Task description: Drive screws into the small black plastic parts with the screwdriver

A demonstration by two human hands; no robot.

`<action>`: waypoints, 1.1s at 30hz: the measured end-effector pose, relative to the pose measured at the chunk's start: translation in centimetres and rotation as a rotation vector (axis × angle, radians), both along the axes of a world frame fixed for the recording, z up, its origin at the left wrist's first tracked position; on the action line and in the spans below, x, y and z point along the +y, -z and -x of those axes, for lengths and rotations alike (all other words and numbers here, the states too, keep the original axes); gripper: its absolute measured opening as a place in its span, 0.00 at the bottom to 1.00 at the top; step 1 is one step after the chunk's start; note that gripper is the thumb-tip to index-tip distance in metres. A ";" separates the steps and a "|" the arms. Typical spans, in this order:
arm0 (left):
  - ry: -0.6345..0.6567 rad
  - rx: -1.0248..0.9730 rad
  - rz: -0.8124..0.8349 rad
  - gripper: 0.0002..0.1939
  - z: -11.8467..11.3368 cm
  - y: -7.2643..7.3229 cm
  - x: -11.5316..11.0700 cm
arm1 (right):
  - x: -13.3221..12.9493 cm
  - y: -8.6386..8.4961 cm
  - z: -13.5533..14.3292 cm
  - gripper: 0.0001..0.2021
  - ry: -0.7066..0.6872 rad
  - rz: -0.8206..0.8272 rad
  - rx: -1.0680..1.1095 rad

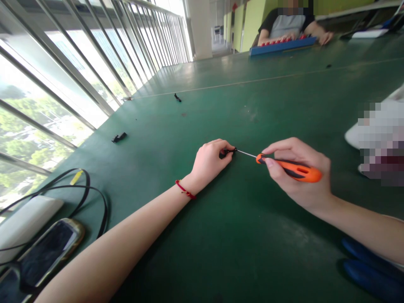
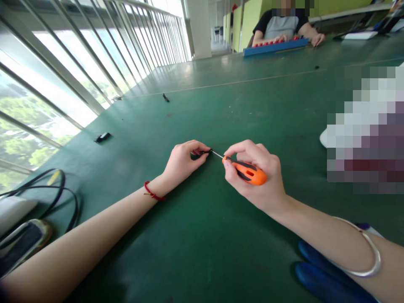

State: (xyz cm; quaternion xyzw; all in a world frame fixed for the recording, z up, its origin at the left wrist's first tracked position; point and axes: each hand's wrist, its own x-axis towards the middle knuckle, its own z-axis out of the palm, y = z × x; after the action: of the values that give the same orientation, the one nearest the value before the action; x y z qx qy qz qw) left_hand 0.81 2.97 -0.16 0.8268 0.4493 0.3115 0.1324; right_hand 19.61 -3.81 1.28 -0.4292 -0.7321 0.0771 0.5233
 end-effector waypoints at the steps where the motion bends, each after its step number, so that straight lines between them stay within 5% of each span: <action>1: 0.000 -0.003 -0.001 0.08 0.0 0.0 0.0 | 0.1 0.1 0.0 0.07 -0.004 -0.012 0.005; 8: 0.004 -0.003 -0.007 0.08 0.0 0.1 0.1 | 1.5 0.7 -0.1 0.28 -0.088 -0.172 0.269; 15: 0.005 -0.006 -0.014 0.08 0.0 0.2 0.0 | 0.3 0.3 -0.2 0.05 0.011 -0.005 0.024; 24: 0.009 0.000 -0.009 0.08 0.0 0.1 0.0 | 1.3 0.6 -0.1 0.24 -0.044 -0.160 0.246; 30: 0.003 -0.002 -0.011 0.08 0.0 0.2 0.1 | 0.4 0.1 -0.1 0.03 0.031 0.012 0.013; 33: -0.001 0.002 -0.012 0.08 0.0 0.2 0.1 | 0.2 0.1 0.0 0.03 0.019 0.008 -0.012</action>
State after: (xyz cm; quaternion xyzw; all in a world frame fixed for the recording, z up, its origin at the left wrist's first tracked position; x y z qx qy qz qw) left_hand 0.80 3.04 -0.31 0.8276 0.4481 0.3133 0.1269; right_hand 19.63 -3.57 1.20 -0.4388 -0.7308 0.0724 0.5178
